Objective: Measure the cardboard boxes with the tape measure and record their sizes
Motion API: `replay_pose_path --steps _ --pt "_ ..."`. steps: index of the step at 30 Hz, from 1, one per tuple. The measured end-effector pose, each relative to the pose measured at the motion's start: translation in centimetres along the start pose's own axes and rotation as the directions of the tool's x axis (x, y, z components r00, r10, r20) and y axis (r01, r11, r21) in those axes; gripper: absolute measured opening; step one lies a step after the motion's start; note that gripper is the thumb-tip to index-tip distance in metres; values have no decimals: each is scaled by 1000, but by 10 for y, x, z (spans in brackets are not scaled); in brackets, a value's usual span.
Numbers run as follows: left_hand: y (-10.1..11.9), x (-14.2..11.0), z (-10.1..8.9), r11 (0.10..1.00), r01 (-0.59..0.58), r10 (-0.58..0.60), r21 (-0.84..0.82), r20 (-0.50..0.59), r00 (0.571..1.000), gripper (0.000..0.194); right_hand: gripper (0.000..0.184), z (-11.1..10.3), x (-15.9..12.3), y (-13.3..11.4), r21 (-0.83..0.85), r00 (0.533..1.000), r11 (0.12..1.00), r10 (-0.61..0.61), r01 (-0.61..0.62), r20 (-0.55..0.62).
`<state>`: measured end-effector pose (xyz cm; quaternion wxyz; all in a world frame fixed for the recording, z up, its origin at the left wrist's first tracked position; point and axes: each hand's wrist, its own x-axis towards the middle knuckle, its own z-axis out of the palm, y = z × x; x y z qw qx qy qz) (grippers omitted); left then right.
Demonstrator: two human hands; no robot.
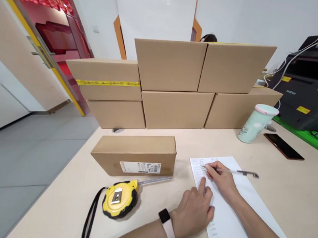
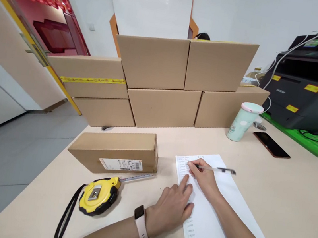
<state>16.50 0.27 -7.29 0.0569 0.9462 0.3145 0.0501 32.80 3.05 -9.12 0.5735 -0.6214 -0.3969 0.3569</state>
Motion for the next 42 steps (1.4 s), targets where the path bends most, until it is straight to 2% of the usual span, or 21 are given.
replay_pose_path --steps 8,12,18,27,33,42 --pt "-2 2 -2 998 -36 36 49 -12 999 42 39 4 2 5 -131 997 991 -39 31 -61" --pt "-3 3 0 998 -41 41 47 -9 999 43 38 2 2 8 -234 986 968 -124 95 -115" --pt "-3 3 2 998 -41 42 38 -10 999 43 33 4 1 8 -312 979 940 -178 138 -104" --pt "1 -1 1 1000 21 -20 -21 10 1000 40 34 4 2 11 -344 978 927 -189 149 -85" --pt "0 0 -3 1000 -2 2 12 3 1000 42 33 5 2 11 -349 977 925 -193 151 -88" --pt "-2 2 3 1000 -17 17 26 -14 1000 43 30 6 1 7 -339 977 930 -188 145 -97"
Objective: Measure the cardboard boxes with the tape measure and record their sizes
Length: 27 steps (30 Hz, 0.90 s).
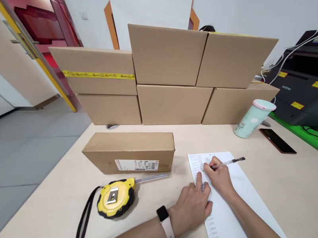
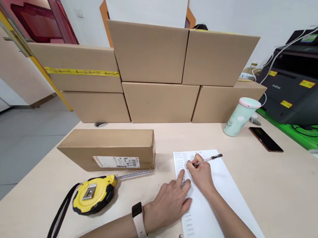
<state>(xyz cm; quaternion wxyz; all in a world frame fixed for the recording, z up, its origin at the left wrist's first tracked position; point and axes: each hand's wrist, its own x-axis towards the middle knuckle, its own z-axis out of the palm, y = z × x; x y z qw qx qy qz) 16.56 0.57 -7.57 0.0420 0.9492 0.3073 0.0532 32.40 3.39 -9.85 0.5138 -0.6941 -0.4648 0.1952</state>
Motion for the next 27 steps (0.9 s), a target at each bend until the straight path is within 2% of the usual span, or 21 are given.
replay_pose_path --steps 27 --pt "-1 0 2 1000 -6 7 22 -31 999 43 28 0 2 2 -5 999 1000 -12 12 -42"
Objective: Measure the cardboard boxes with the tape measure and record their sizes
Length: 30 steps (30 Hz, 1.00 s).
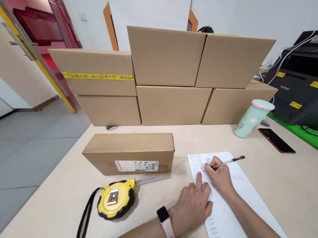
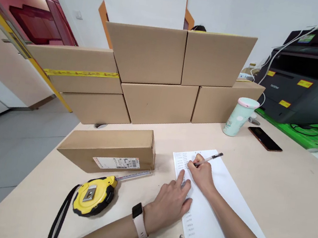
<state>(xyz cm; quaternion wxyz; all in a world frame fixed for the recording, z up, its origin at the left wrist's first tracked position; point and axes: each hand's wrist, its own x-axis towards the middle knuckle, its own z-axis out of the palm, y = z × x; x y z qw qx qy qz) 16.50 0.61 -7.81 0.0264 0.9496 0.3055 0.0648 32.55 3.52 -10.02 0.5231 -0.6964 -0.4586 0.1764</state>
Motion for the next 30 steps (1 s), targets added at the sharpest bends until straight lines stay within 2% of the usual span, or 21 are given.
replay_pose_path --steps 30 --pt "2 1 -3 1000 4 -4 14 14 1000 43 28 -2 1 0 -20 1000 1000 3 -4 -23"
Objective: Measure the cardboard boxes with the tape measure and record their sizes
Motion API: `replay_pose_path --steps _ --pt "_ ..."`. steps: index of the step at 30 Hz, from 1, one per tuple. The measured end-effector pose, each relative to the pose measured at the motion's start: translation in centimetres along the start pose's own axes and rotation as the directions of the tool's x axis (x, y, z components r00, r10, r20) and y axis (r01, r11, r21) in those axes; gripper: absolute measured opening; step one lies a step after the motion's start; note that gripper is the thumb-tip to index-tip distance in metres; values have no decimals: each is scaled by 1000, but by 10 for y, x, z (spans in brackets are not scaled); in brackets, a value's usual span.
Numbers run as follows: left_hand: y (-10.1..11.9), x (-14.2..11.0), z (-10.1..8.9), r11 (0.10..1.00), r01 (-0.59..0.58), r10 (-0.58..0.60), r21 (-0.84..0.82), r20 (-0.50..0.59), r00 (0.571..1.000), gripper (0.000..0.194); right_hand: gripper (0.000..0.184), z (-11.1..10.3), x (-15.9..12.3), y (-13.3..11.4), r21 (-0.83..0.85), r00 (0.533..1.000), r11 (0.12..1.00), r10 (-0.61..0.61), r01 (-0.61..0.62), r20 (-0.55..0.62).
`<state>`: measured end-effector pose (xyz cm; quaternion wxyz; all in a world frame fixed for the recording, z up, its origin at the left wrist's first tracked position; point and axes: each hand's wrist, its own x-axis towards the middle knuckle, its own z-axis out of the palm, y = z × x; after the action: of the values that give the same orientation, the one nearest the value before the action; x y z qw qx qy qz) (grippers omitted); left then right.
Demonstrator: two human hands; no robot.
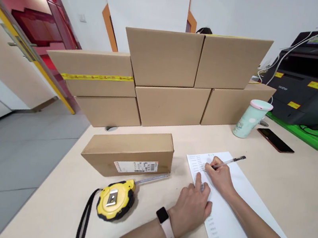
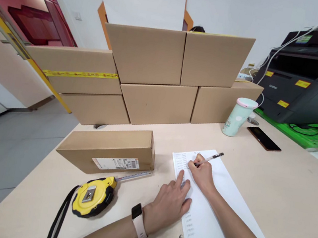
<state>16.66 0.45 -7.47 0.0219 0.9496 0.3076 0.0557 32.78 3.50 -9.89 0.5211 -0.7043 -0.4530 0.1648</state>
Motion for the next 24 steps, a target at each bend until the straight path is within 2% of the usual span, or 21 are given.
replay_pose_path --steps 24 --pt "-1 0 -1 1000 -7 7 -7 16 1000 44 27 -2 1 -1 -39 1000 999 -9 9 -15"
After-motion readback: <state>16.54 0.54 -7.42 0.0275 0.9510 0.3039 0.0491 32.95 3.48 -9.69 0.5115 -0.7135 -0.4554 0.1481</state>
